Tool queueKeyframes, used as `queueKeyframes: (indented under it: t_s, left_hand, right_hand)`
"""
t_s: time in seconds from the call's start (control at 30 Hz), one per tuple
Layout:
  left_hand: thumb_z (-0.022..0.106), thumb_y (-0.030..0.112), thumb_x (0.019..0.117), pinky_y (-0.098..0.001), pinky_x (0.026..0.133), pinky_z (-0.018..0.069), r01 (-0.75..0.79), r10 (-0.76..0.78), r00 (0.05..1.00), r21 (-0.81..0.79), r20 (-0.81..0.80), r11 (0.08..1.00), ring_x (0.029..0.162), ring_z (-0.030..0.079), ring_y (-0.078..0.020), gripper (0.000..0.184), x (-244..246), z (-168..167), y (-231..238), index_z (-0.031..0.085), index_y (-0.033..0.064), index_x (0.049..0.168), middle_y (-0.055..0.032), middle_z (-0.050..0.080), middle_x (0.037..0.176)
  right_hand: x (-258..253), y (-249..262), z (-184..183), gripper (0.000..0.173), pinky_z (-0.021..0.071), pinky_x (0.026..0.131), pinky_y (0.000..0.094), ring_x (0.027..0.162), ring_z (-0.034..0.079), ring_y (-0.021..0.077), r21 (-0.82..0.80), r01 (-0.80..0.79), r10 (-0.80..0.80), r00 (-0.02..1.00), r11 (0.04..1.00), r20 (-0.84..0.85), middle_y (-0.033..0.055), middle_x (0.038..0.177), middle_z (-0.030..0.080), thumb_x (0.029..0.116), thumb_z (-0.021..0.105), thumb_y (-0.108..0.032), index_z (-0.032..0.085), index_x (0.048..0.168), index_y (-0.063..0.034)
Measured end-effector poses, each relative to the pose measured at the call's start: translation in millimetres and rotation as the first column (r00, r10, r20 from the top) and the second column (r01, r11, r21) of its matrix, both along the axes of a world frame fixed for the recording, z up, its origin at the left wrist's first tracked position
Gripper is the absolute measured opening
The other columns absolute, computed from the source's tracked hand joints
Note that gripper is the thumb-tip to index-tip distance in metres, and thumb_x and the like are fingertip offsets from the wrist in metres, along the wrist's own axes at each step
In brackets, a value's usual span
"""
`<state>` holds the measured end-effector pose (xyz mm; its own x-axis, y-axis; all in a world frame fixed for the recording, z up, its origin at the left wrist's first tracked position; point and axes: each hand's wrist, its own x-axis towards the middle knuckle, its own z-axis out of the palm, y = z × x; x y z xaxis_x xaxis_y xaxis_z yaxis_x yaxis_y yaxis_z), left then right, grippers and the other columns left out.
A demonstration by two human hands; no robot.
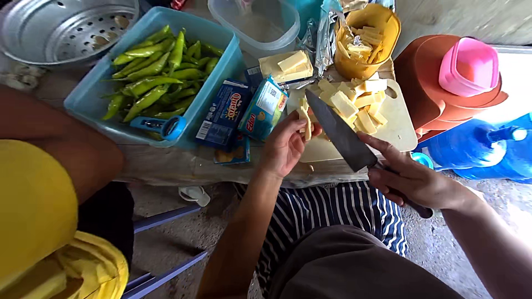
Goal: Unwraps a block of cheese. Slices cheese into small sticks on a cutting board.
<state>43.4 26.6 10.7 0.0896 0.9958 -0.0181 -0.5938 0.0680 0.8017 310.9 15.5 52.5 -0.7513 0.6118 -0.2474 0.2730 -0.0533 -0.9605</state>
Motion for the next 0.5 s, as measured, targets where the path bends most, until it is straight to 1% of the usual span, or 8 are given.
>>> queueKeyframes:
  t_s: [0.07,0.13,0.2,0.23,0.27,0.33,0.43,0.5]
  left_hand:
    - [0.024,0.013,0.105,-0.0284,0.091,0.056,-0.082,0.11,0.978,-0.159,0.179,0.984,0.091,0.068,-0.0102,0.031,10,8,1,0.055,0.0128,0.107,-0.0015,0.067,0.094]
    - [0.02,0.015,0.1056,-0.0315,0.091,0.0559,-0.105,0.177,0.94,-0.245,0.291,0.964,0.098,0.069,-0.015,0.033,15,11,3,0.051,0.0108,0.113,-0.0066,0.066,0.104]
    - [0.016,0.02,0.1058,-0.0312,0.091,0.0574,-0.06,0.142,0.922,-0.23,0.36,0.971,0.105,0.07,-0.0184,0.044,17,9,3,0.055,0.0088,0.124,-0.01,0.069,0.116]
    - [0.014,0.026,0.1069,-0.0287,0.091,0.0577,-0.013,0.082,0.929,-0.191,0.361,0.981,0.109,0.07,-0.017,0.05,17,8,1,0.053,0.0103,0.133,-0.009,0.068,0.123]
    - [0.014,0.033,0.1079,-0.0273,0.09,0.0583,0.014,0.047,0.934,-0.168,0.353,0.986,0.109,0.07,-0.0157,0.053,17,9,1,0.053,0.0118,0.137,-0.0077,0.068,0.124]
    - [0.022,0.038,0.1091,-0.0264,0.089,0.0583,0.031,0.016,0.944,-0.138,0.329,0.99,0.108,0.07,-0.0131,0.049,18,11,2,0.054,0.0135,0.136,-0.0048,0.068,0.121]
    - [0.041,0.033,0.1106,-0.0231,0.083,0.0604,-0.023,0.069,0.963,-0.177,0.259,0.984,0.1,0.072,-0.0087,0.03,25,18,5,0.062,0.0155,0.124,-0.0008,0.071,0.11]
    - [0.046,0.031,0.1096,-0.0212,0.08,0.0605,-0.05,0.098,0.974,-0.228,0.205,0.972,0.096,0.072,-0.006,0.023,29,23,7,0.062,0.0171,0.12,0.0007,0.072,0.11]
  right_hand:
    - [-5,3,-7,0.058,0.0444,0.043,0.013,0.05,0.051,-0.0012,-0.126,-0.017,0.008,0.998,0.992,-0.065,-0.0081,0.072,0.053,0.1091,0.043,-0.028,0.018,0.161,-0.0363]
    - [-10,4,-14,0.058,0.0448,0.043,0.0136,0.049,0.051,0.0,-0.22,-0.016,-0.008,0.994,0.975,-0.11,-0.007,0.073,0.053,0.1088,0.043,-0.027,0.018,0.16,-0.0384]
    - [-15,4,-21,0.058,0.0454,0.043,0.014,0.049,0.051,0.0009,-0.297,-0.006,-0.039,0.989,0.955,-0.145,-0.0058,0.074,0.054,0.1087,0.041,-0.026,0.016,0.16,-0.0393]
    - [-17,4,-24,0.058,0.0457,0.043,0.0141,0.049,0.051,0.0012,-0.324,-0.001,-0.055,0.985,0.946,-0.163,-0.0051,0.074,0.054,0.1091,0.041,-0.027,0.016,0.16,-0.04]
    - [-18,3,-26,0.059,0.0457,0.043,0.014,0.049,0.051,0.0013,-0.342,0.004,-0.069,0.982,0.94,-0.178,-0.0048,0.073,0.054,0.1091,0.041,-0.026,0.015,0.16,-0.0403]
    - [-19,2,-29,0.058,0.0456,0.042,0.0142,0.048,0.051,0.0013,-0.363,0.004,-0.086,0.974,0.932,-0.209,-0.0051,0.073,0.054,0.1091,0.041,-0.026,0.016,0.16,-0.0408]
    - [-19,-1,-30,0.06,0.0453,0.042,0.014,0.049,0.051,0.001,-0.366,0.014,-0.109,0.964,0.931,-0.242,-0.0057,0.074,0.054,0.109,0.042,-0.026,0.014,0.16,-0.0396]
    - [-19,-2,-30,0.06,0.0455,0.043,0.0137,0.049,0.051,0.0004,-0.356,0.03,-0.127,0.959,0.934,-0.253,-0.0063,0.074,0.053,0.1091,0.042,-0.026,0.014,0.16,-0.0395]
